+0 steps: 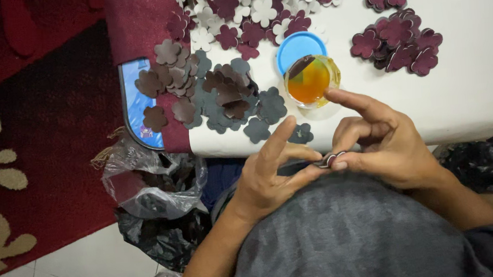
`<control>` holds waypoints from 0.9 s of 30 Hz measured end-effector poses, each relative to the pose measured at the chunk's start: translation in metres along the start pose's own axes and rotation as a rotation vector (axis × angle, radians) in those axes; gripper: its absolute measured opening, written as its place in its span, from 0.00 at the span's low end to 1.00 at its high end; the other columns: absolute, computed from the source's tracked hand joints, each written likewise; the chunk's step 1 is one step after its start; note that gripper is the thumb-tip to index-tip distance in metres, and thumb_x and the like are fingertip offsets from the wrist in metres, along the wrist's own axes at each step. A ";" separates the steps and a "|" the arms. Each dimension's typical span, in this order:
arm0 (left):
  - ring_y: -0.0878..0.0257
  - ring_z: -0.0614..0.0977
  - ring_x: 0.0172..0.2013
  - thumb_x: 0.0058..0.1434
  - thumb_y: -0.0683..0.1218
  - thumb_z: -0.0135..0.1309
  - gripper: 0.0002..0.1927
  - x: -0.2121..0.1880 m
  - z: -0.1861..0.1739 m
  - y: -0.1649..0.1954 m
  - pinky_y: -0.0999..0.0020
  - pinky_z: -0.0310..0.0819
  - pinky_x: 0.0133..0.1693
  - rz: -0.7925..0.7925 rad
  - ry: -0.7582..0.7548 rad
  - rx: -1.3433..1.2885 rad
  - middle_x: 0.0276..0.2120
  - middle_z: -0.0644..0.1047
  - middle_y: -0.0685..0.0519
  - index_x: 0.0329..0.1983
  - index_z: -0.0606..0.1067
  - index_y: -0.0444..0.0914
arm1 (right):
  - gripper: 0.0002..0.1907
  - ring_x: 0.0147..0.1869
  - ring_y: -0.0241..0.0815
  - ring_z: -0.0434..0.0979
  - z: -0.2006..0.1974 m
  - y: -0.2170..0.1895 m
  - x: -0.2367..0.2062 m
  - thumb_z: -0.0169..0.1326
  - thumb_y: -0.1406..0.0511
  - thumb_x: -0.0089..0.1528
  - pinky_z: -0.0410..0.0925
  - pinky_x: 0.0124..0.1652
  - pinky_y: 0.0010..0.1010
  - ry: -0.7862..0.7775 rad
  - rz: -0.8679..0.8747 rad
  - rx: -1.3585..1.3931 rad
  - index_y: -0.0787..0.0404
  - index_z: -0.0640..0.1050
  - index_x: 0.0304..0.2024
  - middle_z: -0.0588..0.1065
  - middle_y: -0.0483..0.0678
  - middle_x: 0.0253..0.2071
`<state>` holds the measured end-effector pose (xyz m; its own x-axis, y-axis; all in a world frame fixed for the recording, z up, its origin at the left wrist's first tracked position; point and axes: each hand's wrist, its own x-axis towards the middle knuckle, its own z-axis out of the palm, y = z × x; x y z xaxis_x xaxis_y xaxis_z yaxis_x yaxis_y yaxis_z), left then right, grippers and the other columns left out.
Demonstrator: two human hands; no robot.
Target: The person repeatedly picks up small flower-shaped cutouts, applies adhesive from a small container using a finger, and presses two pieces together. The assembled pieces are placed into a growing pile on the table.
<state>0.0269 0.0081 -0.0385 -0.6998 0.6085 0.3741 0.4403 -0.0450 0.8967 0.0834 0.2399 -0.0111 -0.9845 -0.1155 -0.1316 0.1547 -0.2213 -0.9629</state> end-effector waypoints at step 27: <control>0.51 0.79 0.51 0.64 0.41 0.61 0.15 0.137 -0.052 -0.066 0.58 0.75 0.53 0.050 0.186 0.775 0.50 0.78 0.51 0.55 0.77 0.39 | 0.45 0.59 0.46 0.83 -0.095 0.007 0.003 0.65 0.78 0.68 0.76 0.52 0.27 0.656 -0.489 -1.323 0.61 0.52 0.78 0.77 0.58 0.60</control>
<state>-0.1268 0.0533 -0.0340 -0.7208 0.4755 0.5043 0.6920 0.5363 0.4833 0.0734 0.3302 -0.0404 -0.8326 0.2174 0.5094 -0.0125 0.9121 -0.4097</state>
